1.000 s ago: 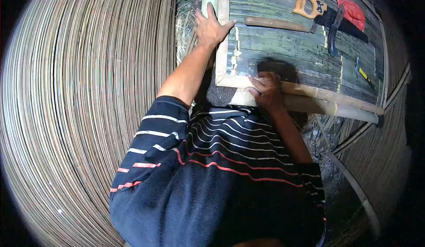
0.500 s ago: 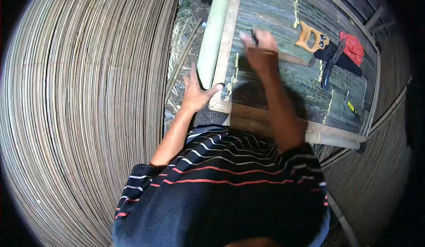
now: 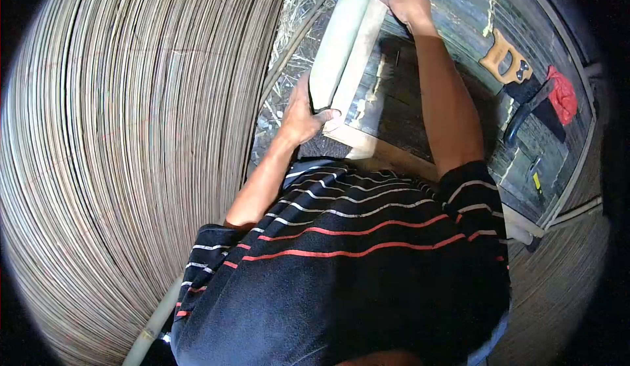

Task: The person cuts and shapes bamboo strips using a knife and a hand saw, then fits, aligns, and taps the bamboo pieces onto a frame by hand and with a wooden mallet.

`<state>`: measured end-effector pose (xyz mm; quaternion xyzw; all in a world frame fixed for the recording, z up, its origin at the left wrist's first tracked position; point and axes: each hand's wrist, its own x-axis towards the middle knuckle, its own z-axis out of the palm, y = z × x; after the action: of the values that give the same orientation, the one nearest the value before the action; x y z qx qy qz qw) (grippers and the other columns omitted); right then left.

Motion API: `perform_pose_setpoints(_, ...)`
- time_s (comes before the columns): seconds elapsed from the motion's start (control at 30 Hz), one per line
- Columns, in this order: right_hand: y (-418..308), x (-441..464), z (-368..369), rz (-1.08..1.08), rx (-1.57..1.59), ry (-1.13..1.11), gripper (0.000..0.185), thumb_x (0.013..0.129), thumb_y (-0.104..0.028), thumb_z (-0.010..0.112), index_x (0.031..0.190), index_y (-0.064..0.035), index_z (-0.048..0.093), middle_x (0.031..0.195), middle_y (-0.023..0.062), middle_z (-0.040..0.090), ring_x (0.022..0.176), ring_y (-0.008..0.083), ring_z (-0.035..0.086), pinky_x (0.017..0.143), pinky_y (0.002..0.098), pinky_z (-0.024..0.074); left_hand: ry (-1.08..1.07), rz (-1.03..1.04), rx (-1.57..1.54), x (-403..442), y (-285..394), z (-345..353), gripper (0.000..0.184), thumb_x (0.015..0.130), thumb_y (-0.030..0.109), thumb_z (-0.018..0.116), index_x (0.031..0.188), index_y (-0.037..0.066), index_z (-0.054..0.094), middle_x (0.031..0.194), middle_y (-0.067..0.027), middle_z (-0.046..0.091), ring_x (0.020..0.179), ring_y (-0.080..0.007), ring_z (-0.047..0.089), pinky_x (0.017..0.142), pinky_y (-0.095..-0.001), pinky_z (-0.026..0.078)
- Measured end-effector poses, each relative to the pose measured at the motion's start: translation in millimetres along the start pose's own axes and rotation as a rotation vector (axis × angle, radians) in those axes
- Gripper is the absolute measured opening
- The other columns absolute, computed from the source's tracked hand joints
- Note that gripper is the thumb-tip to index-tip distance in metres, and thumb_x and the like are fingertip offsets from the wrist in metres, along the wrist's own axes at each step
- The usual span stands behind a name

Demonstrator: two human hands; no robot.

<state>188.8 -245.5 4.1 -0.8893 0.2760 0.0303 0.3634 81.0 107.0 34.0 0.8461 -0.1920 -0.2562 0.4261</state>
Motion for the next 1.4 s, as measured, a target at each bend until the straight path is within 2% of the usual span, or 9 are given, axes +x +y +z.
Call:
perform_pose_setpoints(0.1,14,-5,17,-0.167,0.040,0.278,0.054,0.079,-0.053,0.084,0.093,-0.0013,0.078,0.091,0.0194,0.077,0.089,0.0355,0.073,0.082,0.0428,0.0547,-0.051,0.001,-0.072,5,-12,2,0.113,0.073,0.014,0.093,0.158,-0.002,0.021,0.153,-0.0274,0.042,0.146,-0.0359,0.039,0.123,-0.0428,0.031)
perform_pose_setpoints(0.27,14,3,9,-0.137,0.002,0.070,0.061,0.077,-0.057,0.083,0.093,0.0016,0.078,0.092,0.0230,0.076,0.093,0.0390,0.074,0.086,0.0469,0.0551,-0.001,0.018,0.061,4,-10,3,0.113,0.069,0.020,0.095,0.155,-0.005,0.026,0.147,-0.0290,0.045,0.140,-0.0423,0.043,0.120,-0.0481,0.034)
perform_pose_setpoints(0.33,17,16,21,-0.167,-0.331,0.219,0.074,0.073,-0.066,0.081,0.077,0.0076,0.072,0.080,0.0321,0.067,0.078,0.0501,0.067,0.071,0.0540,0.0539,-0.018,-0.049,0.124,5,-8,1,0.116,0.070,0.025,0.095,0.155,-0.008,0.022,0.148,-0.0305,0.042,0.141,-0.0432,0.041,0.122,-0.0482,0.033)
perform_pose_setpoints(0.43,8,4,15,-0.036,-0.243,0.217,0.070,0.072,-0.056,0.088,0.087,0.0111,0.072,0.089,0.0350,0.069,0.090,0.0501,0.070,0.077,0.0535,0.0560,-0.018,0.003,0.117,5,-5,-1,0.116,0.070,0.025,0.095,0.155,-0.007,0.023,0.148,-0.0304,0.043,0.141,-0.0424,0.041,0.122,-0.0477,0.033)
perform_pose_setpoints(0.53,-4,-6,5,-0.096,-0.290,0.125,0.067,0.076,-0.059,0.084,0.092,0.0058,0.076,0.093,0.0278,0.074,0.093,0.0443,0.073,0.086,0.0496,0.0555,-0.004,0.010,0.070,6,-11,1,0.116,0.069,0.026,0.095,0.155,-0.007,0.024,0.147,-0.0304,0.043,0.141,-0.0421,0.042,0.122,-0.0469,0.033)
perform_pose_setpoints(0.9,-47,-65,18,0.037,-0.156,0.236,0.066,0.077,-0.058,0.084,0.094,0.0053,0.076,0.100,0.0261,0.075,0.097,0.0438,0.073,0.086,0.0488,0.0566,0.007,0.074,0.103,1,-16,-2,0.115,0.069,0.033,0.096,0.153,-0.004,0.027,0.144,-0.0297,0.046,0.140,-0.0421,0.044,0.121,-0.0467,0.035)
perform_pose_setpoints(1.23,-33,-44,4,0.011,-0.298,-0.086,0.077,0.079,-0.064,0.080,0.104,0.0096,0.074,0.104,0.0295,0.074,0.101,0.0429,0.073,0.090,0.0459,0.0568,-0.049,0.024,0.116,9,-17,-3,0.117,0.069,0.030,0.095,0.151,-0.008,0.021,0.141,-0.0328,0.044,0.137,-0.0442,0.044,0.119,-0.0471,0.035)
perform_pose_setpoints(1.3,-33,-54,-1,-0.083,-0.345,0.058,0.071,0.077,-0.062,0.082,0.088,0.0079,0.075,0.092,0.0310,0.073,0.090,0.0444,0.073,0.082,0.0492,0.0557,-0.052,0.002,0.141,8,-17,-3,0.117,0.067,0.030,0.096,0.149,-0.009,0.023,0.140,-0.0331,0.045,0.136,-0.0441,0.045,0.118,-0.0458,0.037)
perform_pose_setpoints(1.4,-51,-117,-9,-0.015,-0.393,0.193,0.065,0.077,-0.061,0.081,0.092,0.0021,0.074,0.092,0.0242,0.074,0.091,0.0402,0.073,0.081,0.0478,0.0557,-0.029,0.039,0.014,11,-17,-4,0.117,0.064,0.029,0.098,0.148,-0.010,0.025,0.139,-0.0318,0.048,0.136,-0.0408,0.047,0.117,-0.0439,0.038)
